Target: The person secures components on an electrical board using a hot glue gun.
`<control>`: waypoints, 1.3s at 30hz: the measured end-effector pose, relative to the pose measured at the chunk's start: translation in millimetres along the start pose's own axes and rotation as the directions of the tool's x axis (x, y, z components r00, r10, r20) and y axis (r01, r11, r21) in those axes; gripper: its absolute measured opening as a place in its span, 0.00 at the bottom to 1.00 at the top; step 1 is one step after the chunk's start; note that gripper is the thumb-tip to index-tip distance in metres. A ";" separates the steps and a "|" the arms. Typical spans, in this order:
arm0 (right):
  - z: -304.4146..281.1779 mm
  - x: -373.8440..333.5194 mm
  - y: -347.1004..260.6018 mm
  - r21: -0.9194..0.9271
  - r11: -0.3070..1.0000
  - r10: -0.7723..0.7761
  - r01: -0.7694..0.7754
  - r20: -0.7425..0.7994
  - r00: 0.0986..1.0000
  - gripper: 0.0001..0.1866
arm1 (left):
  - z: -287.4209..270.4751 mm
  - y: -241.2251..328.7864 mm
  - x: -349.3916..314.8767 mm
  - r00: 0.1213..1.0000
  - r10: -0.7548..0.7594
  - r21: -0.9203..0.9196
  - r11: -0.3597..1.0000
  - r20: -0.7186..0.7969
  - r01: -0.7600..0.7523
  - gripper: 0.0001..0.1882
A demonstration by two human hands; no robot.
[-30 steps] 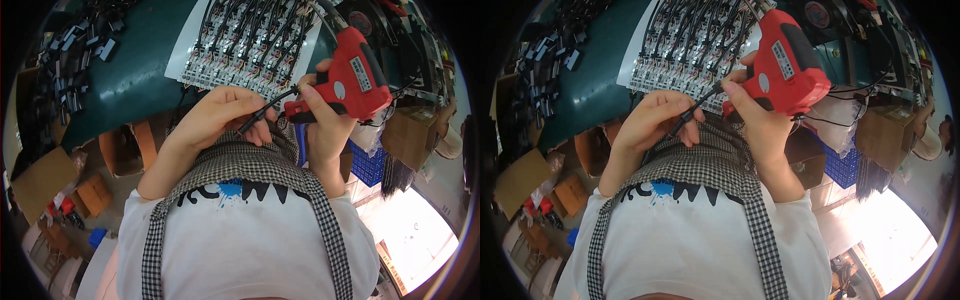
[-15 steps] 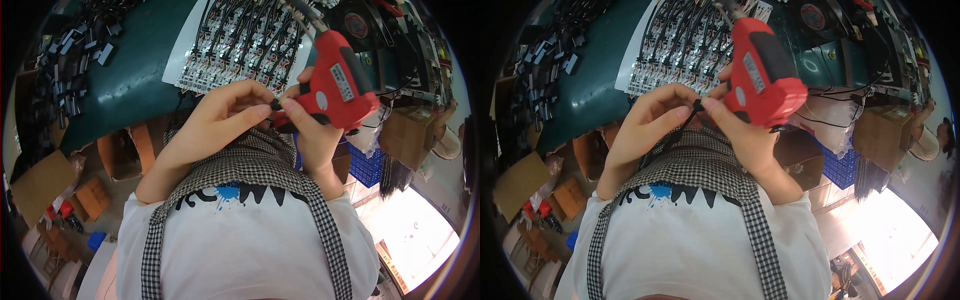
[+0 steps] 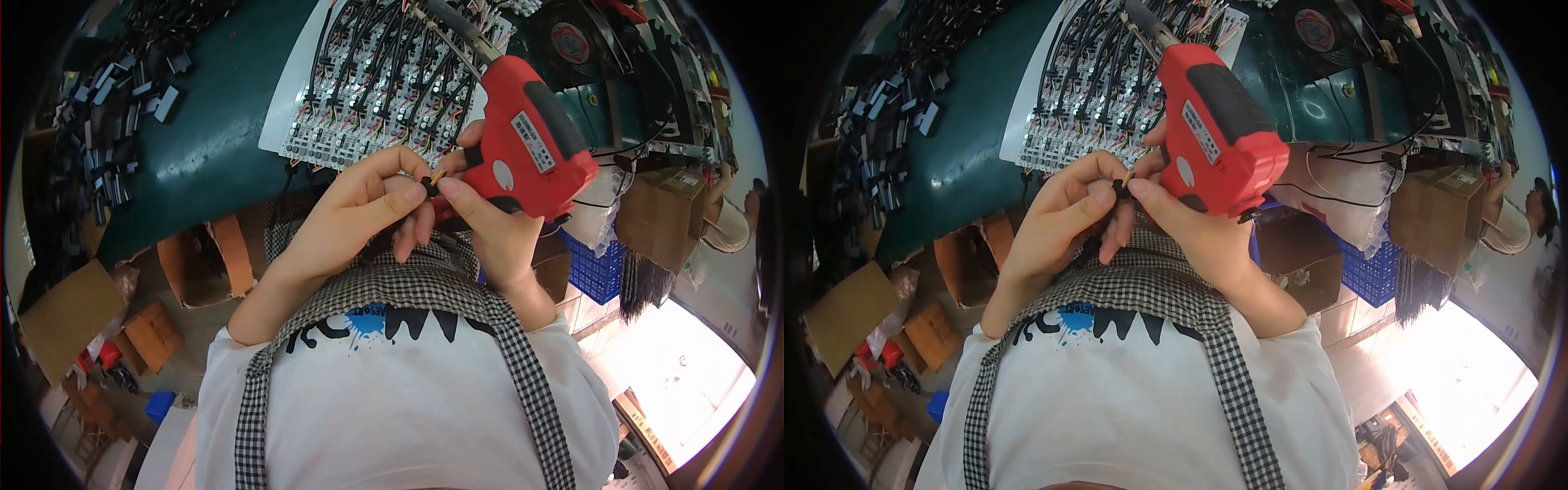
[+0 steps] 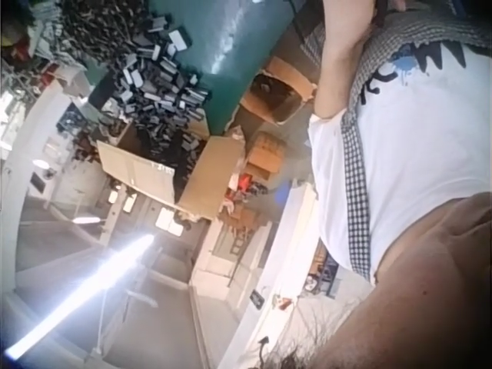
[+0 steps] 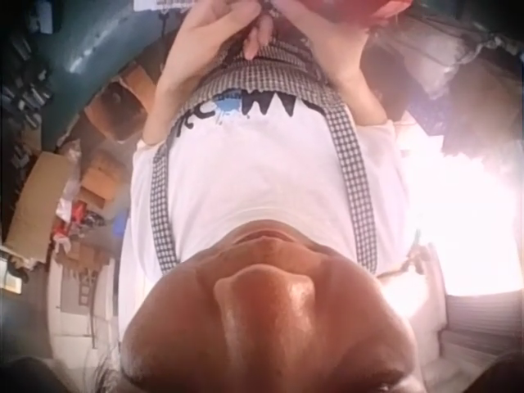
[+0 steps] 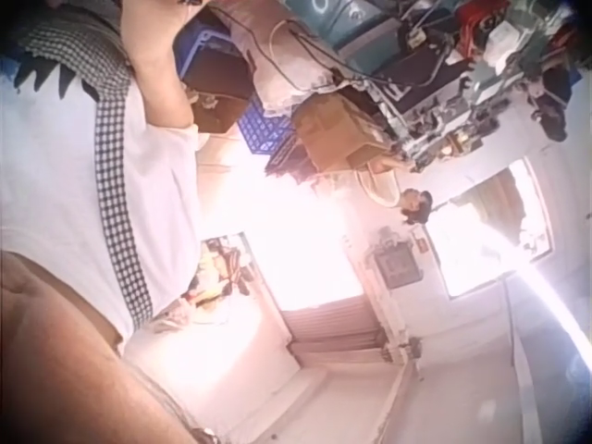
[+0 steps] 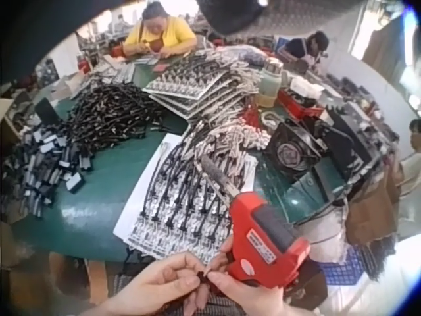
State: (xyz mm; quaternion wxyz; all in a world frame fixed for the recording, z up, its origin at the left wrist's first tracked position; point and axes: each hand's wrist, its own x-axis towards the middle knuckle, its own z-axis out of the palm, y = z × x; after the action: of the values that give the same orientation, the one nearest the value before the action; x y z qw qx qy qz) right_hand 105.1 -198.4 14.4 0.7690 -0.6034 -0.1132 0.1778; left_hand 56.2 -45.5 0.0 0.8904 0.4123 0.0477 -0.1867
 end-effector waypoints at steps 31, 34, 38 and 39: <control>-3.1 -4.7 7.2 -0.065 0.997 -0.046 0.048 0.042 0.998 0.22 | 0.4 -4.0 -2.1 0.997 -0.026 -0.053 0.998 -0.074 0.022 0.07; -0.6 -5.5 3.6 -0.056 0.998 -0.031 0.033 0.035 0.999 0.20 | -2.2 -5.6 -2.8 0.993 0.084 0.014 0.996 -0.088 -0.083 0.07; 0.0 -6.7 0.6 -0.068 0.997 -0.024 0.025 0.025 0.999 0.20 | -1.0 -4.9 -5.7 0.976 0.148 0.073 0.988 -0.160 -0.138 0.10; 0.5 -7.0 -1.3 0.001 1.000 0.017 -0.017 0.049 0.999 0.20 | -0.4 -4.5 -6.8 0.975 0.136 0.111 0.987 -0.173 -0.118 0.12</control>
State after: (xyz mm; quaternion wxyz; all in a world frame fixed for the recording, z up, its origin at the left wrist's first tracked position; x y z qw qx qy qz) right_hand 98.7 -201.1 16.0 0.7650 -0.5992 -0.1269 0.1992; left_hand 48.3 -45.9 -1.9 0.8709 0.4736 0.0923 -0.0934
